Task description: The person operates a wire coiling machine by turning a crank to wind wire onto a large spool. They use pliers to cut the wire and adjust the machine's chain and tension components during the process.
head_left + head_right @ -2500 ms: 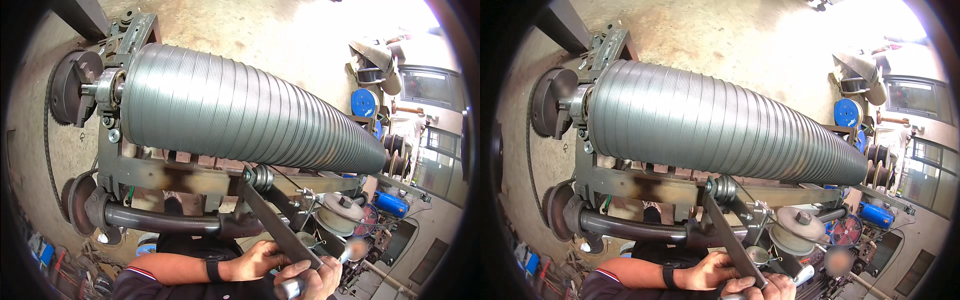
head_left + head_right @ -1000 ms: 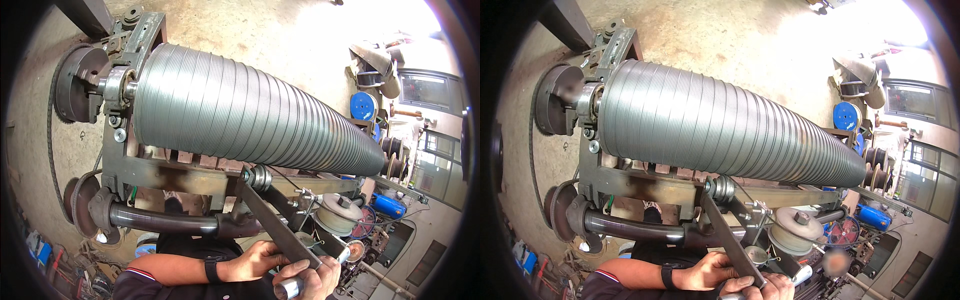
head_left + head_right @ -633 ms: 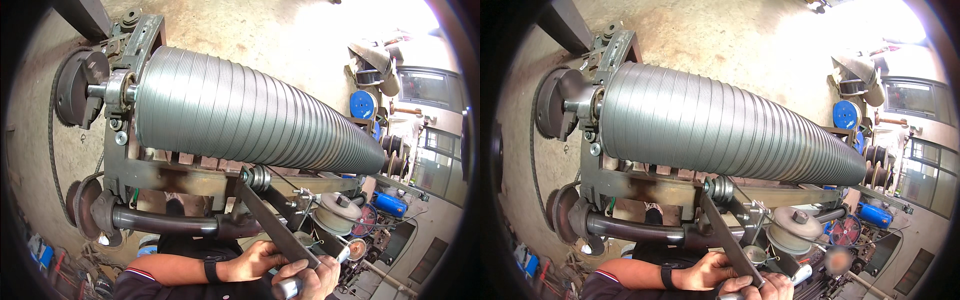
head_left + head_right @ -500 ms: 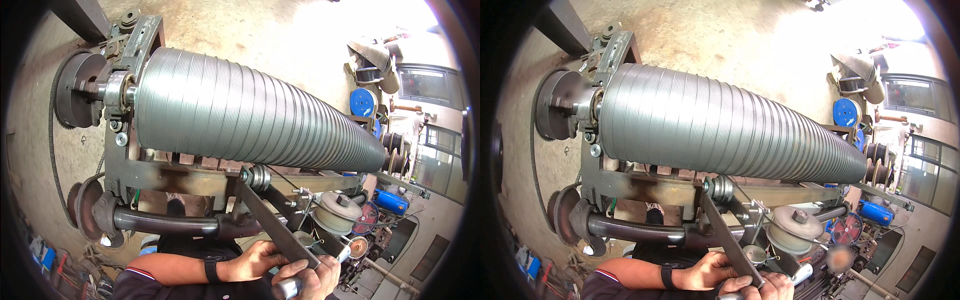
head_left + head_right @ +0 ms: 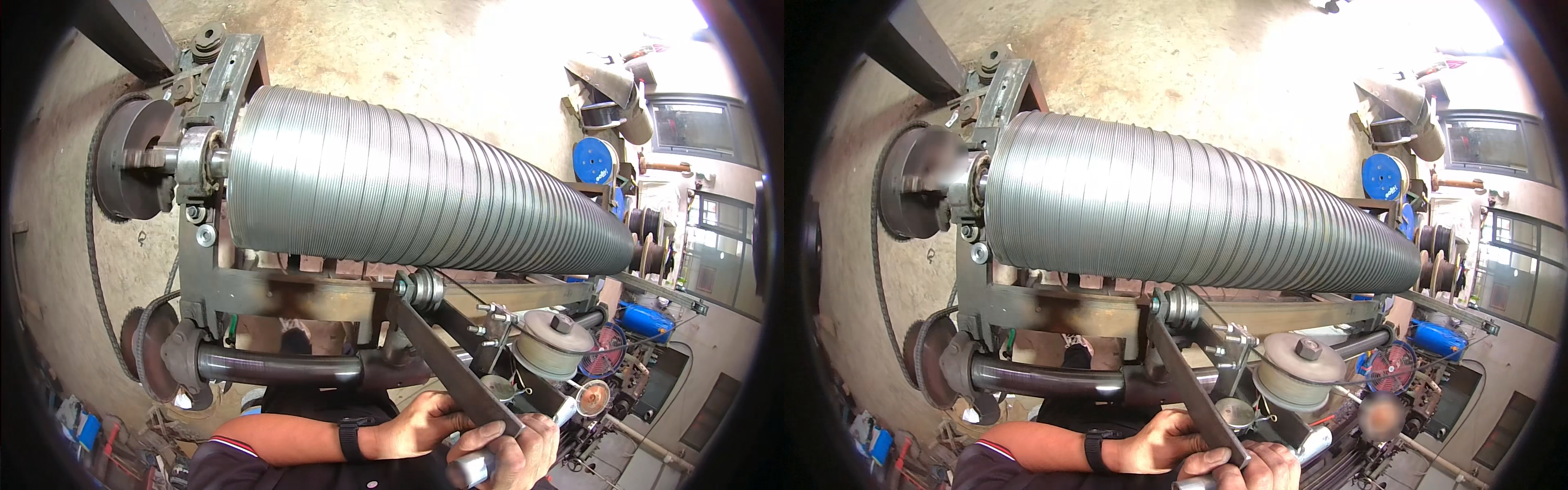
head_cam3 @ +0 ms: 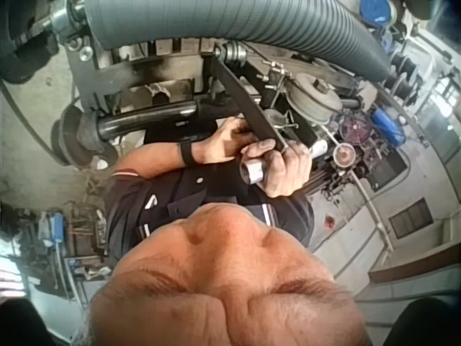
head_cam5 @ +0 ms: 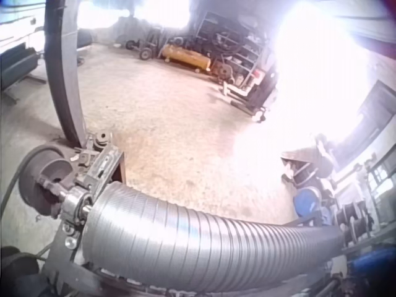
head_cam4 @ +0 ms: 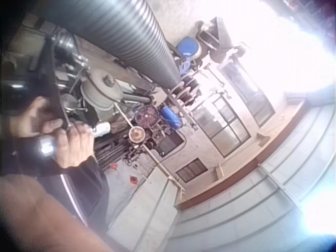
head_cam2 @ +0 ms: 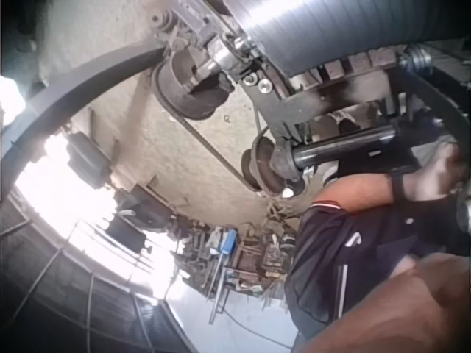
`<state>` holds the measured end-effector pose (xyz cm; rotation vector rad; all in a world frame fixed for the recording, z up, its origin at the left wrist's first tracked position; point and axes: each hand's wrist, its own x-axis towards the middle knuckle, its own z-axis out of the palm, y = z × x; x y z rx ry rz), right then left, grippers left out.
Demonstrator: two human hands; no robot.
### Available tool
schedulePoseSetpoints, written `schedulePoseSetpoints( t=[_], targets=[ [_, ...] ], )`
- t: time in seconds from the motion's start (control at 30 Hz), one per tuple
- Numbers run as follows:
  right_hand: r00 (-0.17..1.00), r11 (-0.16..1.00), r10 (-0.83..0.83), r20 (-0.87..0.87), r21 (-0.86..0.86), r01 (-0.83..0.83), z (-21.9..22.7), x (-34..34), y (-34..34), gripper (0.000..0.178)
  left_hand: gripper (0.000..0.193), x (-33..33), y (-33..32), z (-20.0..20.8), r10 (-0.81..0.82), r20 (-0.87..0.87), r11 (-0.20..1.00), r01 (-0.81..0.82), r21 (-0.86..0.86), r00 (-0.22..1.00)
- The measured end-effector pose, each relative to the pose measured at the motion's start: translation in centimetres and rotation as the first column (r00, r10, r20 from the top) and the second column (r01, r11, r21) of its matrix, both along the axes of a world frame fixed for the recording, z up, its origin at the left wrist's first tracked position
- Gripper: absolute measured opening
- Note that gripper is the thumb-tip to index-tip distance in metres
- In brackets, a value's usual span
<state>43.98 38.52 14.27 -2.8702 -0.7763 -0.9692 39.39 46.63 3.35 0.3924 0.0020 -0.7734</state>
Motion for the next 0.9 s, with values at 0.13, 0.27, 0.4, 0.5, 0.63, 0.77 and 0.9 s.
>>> schedulePoseSetpoints(
  t=[0.13, 0.27, 0.4, 0.5, 0.63, 0.77, 0.9],
  targets=[
    [0.999, 1.000, -0.004, -0.036, -0.009, 0.004, 0.3, -0.1, 0.3, 0.018, 0.023, -0.5, 0.0, -0.6, 0.025, 0.045, 1.000, -0.026, 0.018, 0.999],
    [0.996, 1.000, -0.021, -0.084, -0.014, 0.020, 0.6, -0.1, 0.6, 0.017, 0.023, -0.6, 0.3, -1.0, 0.012, 0.067, 1.000, -0.013, 0.007, 0.998],
    [0.998, 0.999, -0.029, -0.056, 0.031, 0.031, 0.2, -0.2, 0.9, 0.013, 0.024, -0.9, 0.6, -1.0, -0.043, -0.065, 0.998, 0.040, -0.050, 0.997],
    [0.998, 0.999, -0.016, -0.067, 0.031, 0.018, 0.5, 0.2, 1.1, 0.013, 0.024, -0.9, 0.8, -0.9, -0.010, -0.058, 0.999, 0.007, -0.046, 0.998],
    [0.999, 0.998, -0.007, -0.046, 0.055, 0.010, 0.1, 0.1, 1.1, 0.014, 0.023, -0.5, 1.1, -0.5, 0.008, -0.027, 1.000, -0.008, 0.001, 1.000],
    [0.999, 0.998, 0.027, -0.036, 0.062, -0.025, -0.1, 0.0, 1.1, 0.014, 0.023, -1.4, 1.0, -1.1, -0.022, -0.133, 0.996, 0.011, -0.084, 0.991],
    [0.998, 0.998, 0.045, -0.052, 0.047, -0.042, 0.2, 0.1, 1.2, 0.013, 0.025, -1.5, 1.1, -1.3, -0.043, -0.189, 0.981, 0.006, -0.192, 0.981]
  ],
)
